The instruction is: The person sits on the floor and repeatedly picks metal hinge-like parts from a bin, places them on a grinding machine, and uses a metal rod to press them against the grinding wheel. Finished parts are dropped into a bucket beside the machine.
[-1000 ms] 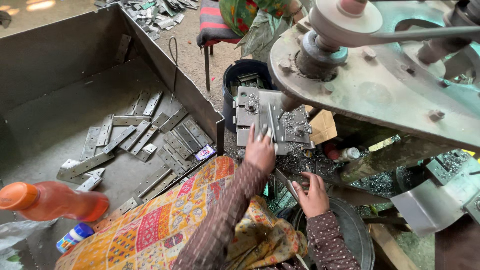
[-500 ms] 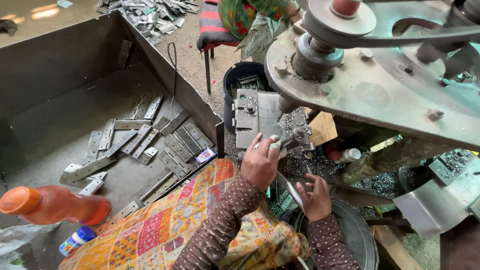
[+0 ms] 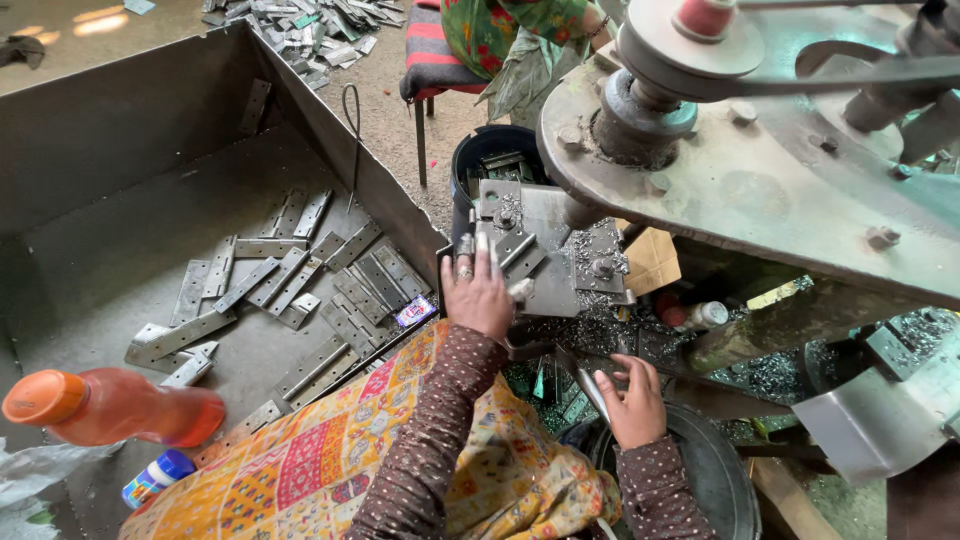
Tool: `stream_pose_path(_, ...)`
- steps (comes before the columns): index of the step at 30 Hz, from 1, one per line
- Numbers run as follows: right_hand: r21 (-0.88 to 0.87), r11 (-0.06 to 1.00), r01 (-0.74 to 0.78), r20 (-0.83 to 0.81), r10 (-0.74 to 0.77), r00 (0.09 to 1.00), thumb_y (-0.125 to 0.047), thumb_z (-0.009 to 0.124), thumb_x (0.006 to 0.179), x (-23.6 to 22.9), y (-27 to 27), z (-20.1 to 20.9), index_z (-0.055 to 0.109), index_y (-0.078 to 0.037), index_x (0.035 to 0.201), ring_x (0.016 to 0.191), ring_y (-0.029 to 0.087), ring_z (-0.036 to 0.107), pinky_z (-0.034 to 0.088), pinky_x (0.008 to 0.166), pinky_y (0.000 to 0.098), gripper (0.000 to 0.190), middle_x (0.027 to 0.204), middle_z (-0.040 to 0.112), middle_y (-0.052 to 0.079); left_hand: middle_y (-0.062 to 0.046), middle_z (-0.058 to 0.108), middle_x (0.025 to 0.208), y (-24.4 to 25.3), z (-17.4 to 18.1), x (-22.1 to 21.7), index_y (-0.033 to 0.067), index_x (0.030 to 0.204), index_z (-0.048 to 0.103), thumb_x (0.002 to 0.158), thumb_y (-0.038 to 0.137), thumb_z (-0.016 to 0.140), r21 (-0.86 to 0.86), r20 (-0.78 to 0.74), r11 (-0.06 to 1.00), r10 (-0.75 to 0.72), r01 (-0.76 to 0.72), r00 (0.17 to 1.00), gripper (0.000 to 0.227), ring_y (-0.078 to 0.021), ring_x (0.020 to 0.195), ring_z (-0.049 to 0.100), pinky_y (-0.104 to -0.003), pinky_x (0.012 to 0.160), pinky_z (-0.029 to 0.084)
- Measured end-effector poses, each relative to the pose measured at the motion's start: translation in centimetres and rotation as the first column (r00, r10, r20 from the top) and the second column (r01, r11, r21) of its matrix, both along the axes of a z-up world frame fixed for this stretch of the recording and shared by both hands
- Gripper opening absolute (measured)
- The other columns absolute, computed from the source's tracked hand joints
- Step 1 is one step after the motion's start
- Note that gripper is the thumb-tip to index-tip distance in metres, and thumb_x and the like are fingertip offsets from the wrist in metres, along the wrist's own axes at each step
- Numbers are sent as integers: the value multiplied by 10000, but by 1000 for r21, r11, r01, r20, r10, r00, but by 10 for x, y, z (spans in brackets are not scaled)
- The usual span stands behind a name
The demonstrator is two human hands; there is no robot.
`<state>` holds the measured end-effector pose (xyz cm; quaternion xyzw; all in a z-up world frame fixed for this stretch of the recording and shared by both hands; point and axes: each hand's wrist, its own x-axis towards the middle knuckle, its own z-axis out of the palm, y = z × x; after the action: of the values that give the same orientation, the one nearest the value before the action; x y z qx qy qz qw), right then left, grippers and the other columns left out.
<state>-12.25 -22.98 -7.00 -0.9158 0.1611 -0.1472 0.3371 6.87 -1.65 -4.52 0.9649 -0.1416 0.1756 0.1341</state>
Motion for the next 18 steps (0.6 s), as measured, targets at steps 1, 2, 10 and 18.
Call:
stream_pose_path(1,5,1000,3,3,-3,1000,-356,675,916,0,1,2,610,-37,1250,1026,223,661,620,745,330,466,1291,548,135,-132,522,1485,3,4,-5,32,1311,608,869,357,645,40,-42,998,-44,46,998,550,-293,1291,549,-558,1171,234)
stream_pose_path(2,8,1000,4,10,-4,1000,-351,680,911,3,2,5,616,-39,1242,1023,224,660,618,738,331,459,1290,549,135,-116,526,1498,2,9,-10,60,1313,617,887,331,633,77,-81,993,-85,91,993,505,-269,1316,546,-558,1204,209)
stream_pose_path(10,15,999,-30,35,29,999,-334,675,931,1,-1,1,633,-36,1213,1026,233,669,610,770,346,412,1266,573,128,-150,591,1385,-39,13,-39,4,1219,681,923,416,610,-39,-121,961,-277,274,953,512,-310,1284,556,-578,1227,123)
stream_pose_path(18,-244,962,-123,-511,-19,859,-468,580,971,-12,12,-65,584,-69,1202,861,300,721,608,727,398,462,1049,703,156,-154,607,1334,-43,14,-31,12,1131,714,892,285,601,36,-65,969,-242,245,968,380,-302,1263,564,-579,1242,135)
